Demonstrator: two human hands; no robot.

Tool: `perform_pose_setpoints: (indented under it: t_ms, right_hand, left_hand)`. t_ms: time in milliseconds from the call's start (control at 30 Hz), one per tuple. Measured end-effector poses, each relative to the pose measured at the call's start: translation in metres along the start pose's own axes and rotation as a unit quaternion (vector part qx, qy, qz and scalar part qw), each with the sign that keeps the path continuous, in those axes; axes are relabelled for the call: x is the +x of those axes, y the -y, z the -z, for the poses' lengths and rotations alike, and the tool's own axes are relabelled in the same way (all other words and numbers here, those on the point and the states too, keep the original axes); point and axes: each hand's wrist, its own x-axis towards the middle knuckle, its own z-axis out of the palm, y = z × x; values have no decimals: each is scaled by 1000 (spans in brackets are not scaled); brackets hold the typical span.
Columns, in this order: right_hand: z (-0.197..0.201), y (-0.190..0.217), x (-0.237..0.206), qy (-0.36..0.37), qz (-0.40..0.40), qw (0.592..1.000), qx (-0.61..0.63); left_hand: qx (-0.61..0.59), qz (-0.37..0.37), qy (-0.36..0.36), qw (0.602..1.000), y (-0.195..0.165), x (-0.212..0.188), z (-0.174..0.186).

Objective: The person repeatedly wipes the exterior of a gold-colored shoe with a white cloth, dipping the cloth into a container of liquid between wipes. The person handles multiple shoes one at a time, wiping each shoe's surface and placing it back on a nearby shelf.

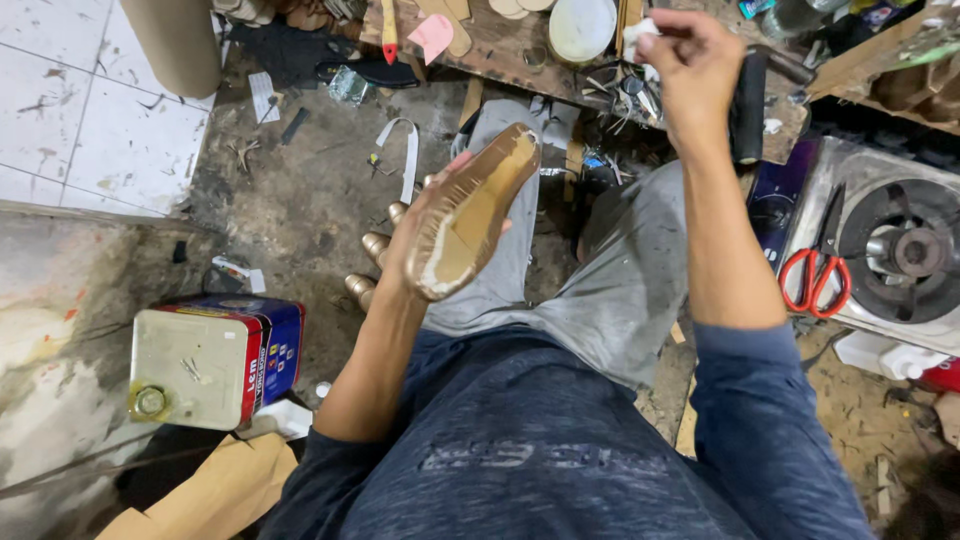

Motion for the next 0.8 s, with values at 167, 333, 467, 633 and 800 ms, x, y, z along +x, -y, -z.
perform_pose_setpoints:
  t_ms: [167,333,467,633,800]
  right_hand:
    - [-19,-51,24,45,141,968,-204]
    - [-24,-54,34,79,241,885,-390]
    - [-30,-57,35,93,207,879,-420]
    - [-36,-59,35,104,214,874,-423]
    - [-33,-60,34,101,213,872,-429]
  left_hand:
    - [-18,-37,91,995,-11,-11,17]
    - [38,-85,127,988,-18,-17,31]
    - [170,-143,143,964,-14,-17,36]
    - [271,-201,63,939,-4,-12,31]
    - [365,-265,-7,892,-7,-16,20]
